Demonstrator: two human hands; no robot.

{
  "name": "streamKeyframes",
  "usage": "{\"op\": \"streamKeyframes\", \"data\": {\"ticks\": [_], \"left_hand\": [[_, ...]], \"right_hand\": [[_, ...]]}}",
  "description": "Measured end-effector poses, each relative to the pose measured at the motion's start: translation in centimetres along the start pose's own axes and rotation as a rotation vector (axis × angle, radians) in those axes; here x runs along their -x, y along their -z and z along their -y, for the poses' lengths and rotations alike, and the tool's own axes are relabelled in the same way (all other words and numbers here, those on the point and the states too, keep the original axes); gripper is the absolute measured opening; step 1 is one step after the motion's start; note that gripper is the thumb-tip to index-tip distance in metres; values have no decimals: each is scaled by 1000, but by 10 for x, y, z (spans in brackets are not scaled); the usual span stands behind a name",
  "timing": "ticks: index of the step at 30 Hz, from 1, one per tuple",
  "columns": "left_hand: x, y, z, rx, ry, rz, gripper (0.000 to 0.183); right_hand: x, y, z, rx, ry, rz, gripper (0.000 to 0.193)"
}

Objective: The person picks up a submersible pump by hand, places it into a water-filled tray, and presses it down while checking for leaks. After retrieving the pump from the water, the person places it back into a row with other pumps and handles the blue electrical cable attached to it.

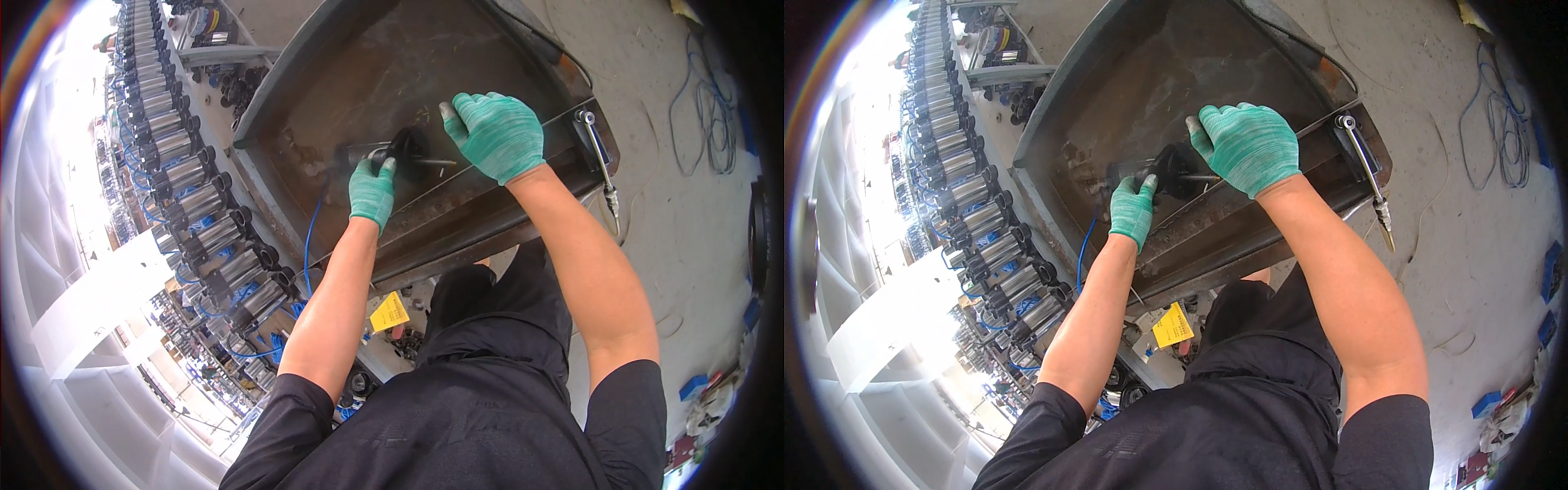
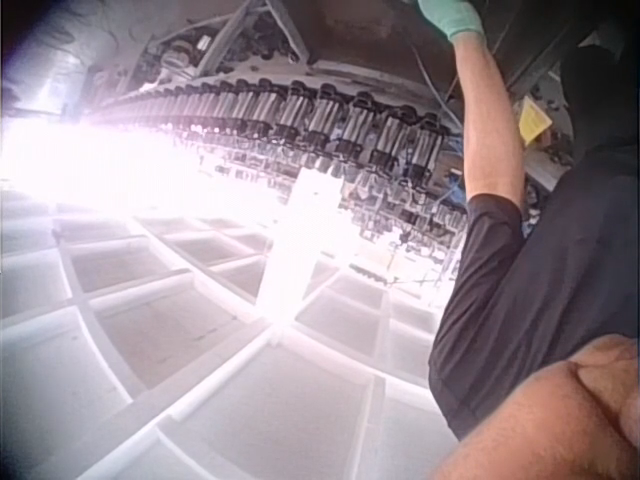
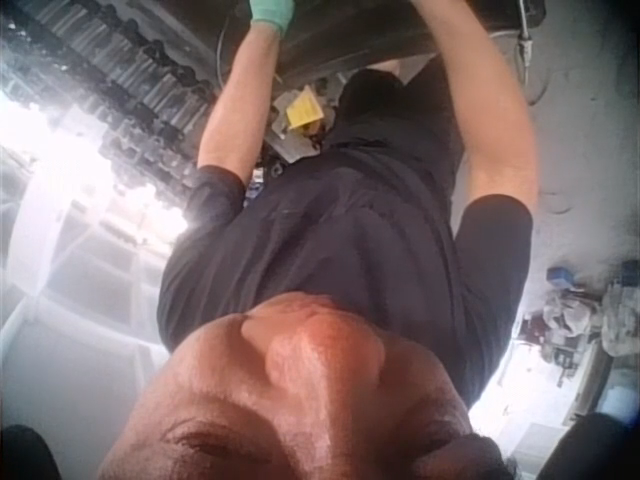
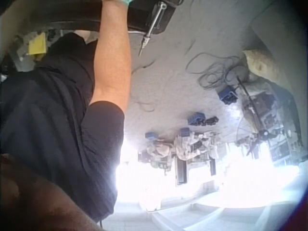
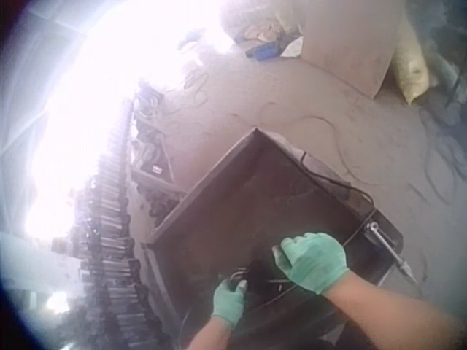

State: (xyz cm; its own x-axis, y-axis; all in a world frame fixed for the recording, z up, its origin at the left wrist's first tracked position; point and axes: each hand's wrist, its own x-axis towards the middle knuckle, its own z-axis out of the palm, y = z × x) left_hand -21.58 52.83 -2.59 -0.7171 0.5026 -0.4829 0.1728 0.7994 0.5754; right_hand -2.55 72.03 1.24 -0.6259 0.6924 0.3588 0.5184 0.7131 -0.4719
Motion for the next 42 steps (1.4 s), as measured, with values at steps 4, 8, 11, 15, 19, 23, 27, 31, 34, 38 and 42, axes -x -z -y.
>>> {"op": "streamKeyframes", "data": {"ticks": [4, 8, 11, 15, 19, 23, 27, 31, 34, 38, 42], "left_hand": [[-1, 0, 1, -37, 52, 7, 36], [-2, -1, 4, -13, 15, -12, 39], [-1, 2, 3, 3, 35, -15, 40], [10, 11, -4, 40, -54, -122, 40], [43, 40, -24, 166, -38, -167, 34], [93, 74, -60, 335, 12, -218, 30], [138, 97, -77, 410, -158, -342, 28], [181, 116, -104, 429, -129, -308, 31], [203, 109, -102, 418, -151, -298, 33], [231, 95, -94, 310, -89, -286, 33], [237, 76, -76, 255, -17, -268, 35]], "right_hand": [[0, 1, 1, -4, -18, 19, 32], [0, 1, 0, -9, -14, -2, 32], [-2, -1, 2, -19, -33, 29, 33], [-5, 5, 7, -32, -75, 93, 33], [-4, 19, 9, -48, -124, 200, 30], [-1, 30, 26, -507, -181, 228, 29], [13, 66, 100, -688, -87, 444, 26], [26, 73, 118, -849, -383, 564, 25], [38, 83, 113, -936, -413, 656, 26], [53, 92, 102, -928, -497, 830, 22], [72, 93, 93, -926, -584, 927, 23]]}}
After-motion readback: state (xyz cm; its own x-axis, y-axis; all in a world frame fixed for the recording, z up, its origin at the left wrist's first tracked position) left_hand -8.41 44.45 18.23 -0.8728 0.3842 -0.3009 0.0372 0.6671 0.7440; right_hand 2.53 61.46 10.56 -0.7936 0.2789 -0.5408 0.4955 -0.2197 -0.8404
